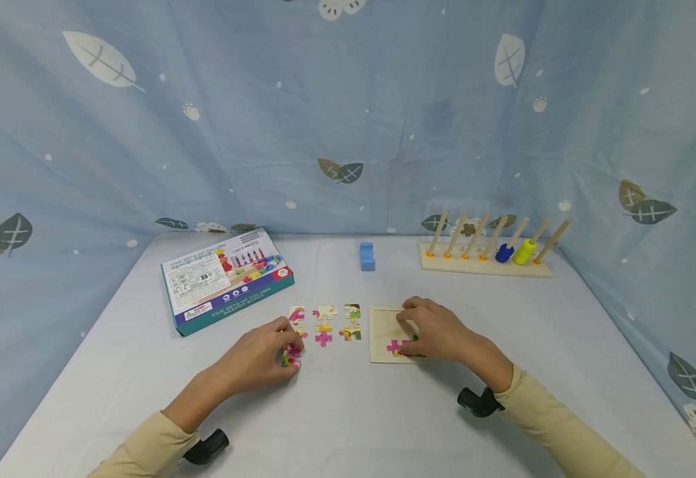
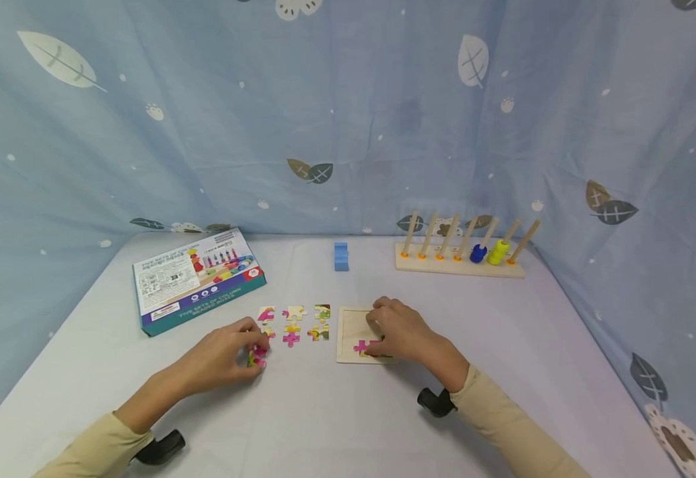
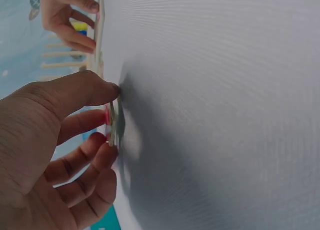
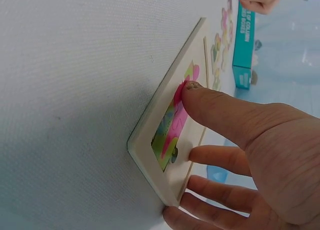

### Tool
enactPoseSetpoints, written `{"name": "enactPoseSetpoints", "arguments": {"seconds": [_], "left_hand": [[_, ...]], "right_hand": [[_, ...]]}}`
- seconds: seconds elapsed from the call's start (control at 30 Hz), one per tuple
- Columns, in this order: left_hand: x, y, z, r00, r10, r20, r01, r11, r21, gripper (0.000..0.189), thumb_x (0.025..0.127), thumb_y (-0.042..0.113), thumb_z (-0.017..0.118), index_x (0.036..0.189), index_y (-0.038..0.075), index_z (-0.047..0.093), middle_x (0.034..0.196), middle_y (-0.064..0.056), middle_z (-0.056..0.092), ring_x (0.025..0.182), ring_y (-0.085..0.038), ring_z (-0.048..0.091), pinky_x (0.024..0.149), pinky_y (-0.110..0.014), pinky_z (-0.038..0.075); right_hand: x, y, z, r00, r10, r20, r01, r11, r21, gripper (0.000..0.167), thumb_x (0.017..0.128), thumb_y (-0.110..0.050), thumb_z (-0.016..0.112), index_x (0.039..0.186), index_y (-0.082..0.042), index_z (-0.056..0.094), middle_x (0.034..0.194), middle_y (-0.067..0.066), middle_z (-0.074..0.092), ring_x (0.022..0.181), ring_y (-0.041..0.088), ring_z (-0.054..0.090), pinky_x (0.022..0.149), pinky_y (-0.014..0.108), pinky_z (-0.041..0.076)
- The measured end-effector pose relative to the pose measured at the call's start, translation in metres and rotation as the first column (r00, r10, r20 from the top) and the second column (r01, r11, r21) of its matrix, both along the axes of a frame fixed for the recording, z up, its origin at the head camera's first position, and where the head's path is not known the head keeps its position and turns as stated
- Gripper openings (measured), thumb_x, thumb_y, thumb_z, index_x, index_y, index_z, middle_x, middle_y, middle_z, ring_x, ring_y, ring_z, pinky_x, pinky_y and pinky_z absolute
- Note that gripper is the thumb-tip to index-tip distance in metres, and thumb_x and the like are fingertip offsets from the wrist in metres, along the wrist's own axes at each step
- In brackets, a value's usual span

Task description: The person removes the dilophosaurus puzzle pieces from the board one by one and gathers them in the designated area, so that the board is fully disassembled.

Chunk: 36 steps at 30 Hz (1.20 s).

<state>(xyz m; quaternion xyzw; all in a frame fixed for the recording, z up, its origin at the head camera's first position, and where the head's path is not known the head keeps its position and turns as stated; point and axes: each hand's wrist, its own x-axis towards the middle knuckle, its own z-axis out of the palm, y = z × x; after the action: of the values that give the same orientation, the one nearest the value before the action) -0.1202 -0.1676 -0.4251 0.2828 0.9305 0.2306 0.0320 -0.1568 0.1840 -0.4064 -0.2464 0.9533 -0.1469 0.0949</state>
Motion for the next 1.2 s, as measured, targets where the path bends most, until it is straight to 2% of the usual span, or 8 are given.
{"name": "enactPoseSetpoints", "arguments": {"seconds": [0.4, 0.53, 0.8, 1.0, 1.2], "left_hand": [[-0.002, 0.001, 0.001, 0.999, -0.024, 0.028, 0.025, 0.999, -0.03, 0.029, 0.076, 0.029, 0.087, 0.102, 0.022, 0.076, 0.096, 0.01, 0.057, 0.084, -0.01, 0.054, 0.073, -0.026, 0.05], [-0.003, 0.0, 0.002, 0.999, -0.043, 0.014, 0.043, 0.998, -0.039, 0.029, 0.076, 0.03, 0.087, 0.101, 0.021, 0.076, 0.095, 0.011, 0.058, 0.083, -0.01, 0.053, 0.072, -0.027, 0.049], [-0.005, 0.003, 0.011, 0.998, -0.066, -0.017, 0.065, 0.997, -0.052, 0.032, 0.077, 0.031, 0.085, 0.105, 0.019, 0.076, 0.102, 0.009, 0.061, 0.09, -0.009, 0.056, 0.078, -0.031, 0.052], [-0.009, 0.019, 0.022, 0.993, -0.121, -0.009, 0.121, 0.992, -0.023, 0.033, 0.079, 0.029, 0.084, 0.108, 0.017, 0.075, 0.101, 0.006, 0.061, 0.081, -0.012, 0.056, 0.069, -0.027, 0.049], [-0.013, 0.045, 0.026, 0.982, -0.19, 0.008, 0.191, 0.982, -0.013, 0.033, 0.08, 0.027, 0.083, 0.11, 0.015, 0.075, 0.102, 0.004, 0.063, 0.087, -0.013, 0.061, 0.074, -0.028, 0.051]], "right_hand": [[0.002, 0.003, -0.001, 1.0, 0.002, -0.014, -0.002, 1.0, 0.003, 0.055, 0.076, -0.034, 0.088, 0.12, -0.006, 0.071, 0.136, 0.018, 0.055, 0.125, 0.037, 0.052, 0.098, 0.053, 0.046], [0.002, 0.004, -0.002, 1.0, 0.013, -0.023, -0.013, 1.0, -0.003, 0.055, 0.077, -0.033, 0.088, 0.12, -0.005, 0.07, 0.136, 0.019, 0.055, 0.125, 0.038, 0.052, 0.097, 0.053, 0.046], [0.003, 0.007, -0.002, 0.999, 0.036, -0.038, -0.036, 0.999, 0.006, 0.057, 0.078, -0.035, 0.086, 0.124, -0.005, 0.069, 0.14, 0.019, 0.053, 0.128, 0.038, 0.05, 0.099, 0.053, 0.045], [0.003, 0.01, -0.003, 0.999, 0.038, -0.012, -0.038, 0.999, -0.003, 0.06, 0.078, -0.035, 0.086, 0.127, -0.006, 0.068, 0.142, 0.016, 0.051, 0.13, 0.036, 0.048, 0.1, 0.054, 0.043], [0.003, 0.01, -0.005, 0.999, 0.046, -0.012, -0.046, 0.999, -0.002, 0.056, 0.081, -0.029, 0.084, 0.129, -0.006, 0.067, 0.143, 0.015, 0.051, 0.13, 0.035, 0.048, 0.1, 0.054, 0.044]]}}
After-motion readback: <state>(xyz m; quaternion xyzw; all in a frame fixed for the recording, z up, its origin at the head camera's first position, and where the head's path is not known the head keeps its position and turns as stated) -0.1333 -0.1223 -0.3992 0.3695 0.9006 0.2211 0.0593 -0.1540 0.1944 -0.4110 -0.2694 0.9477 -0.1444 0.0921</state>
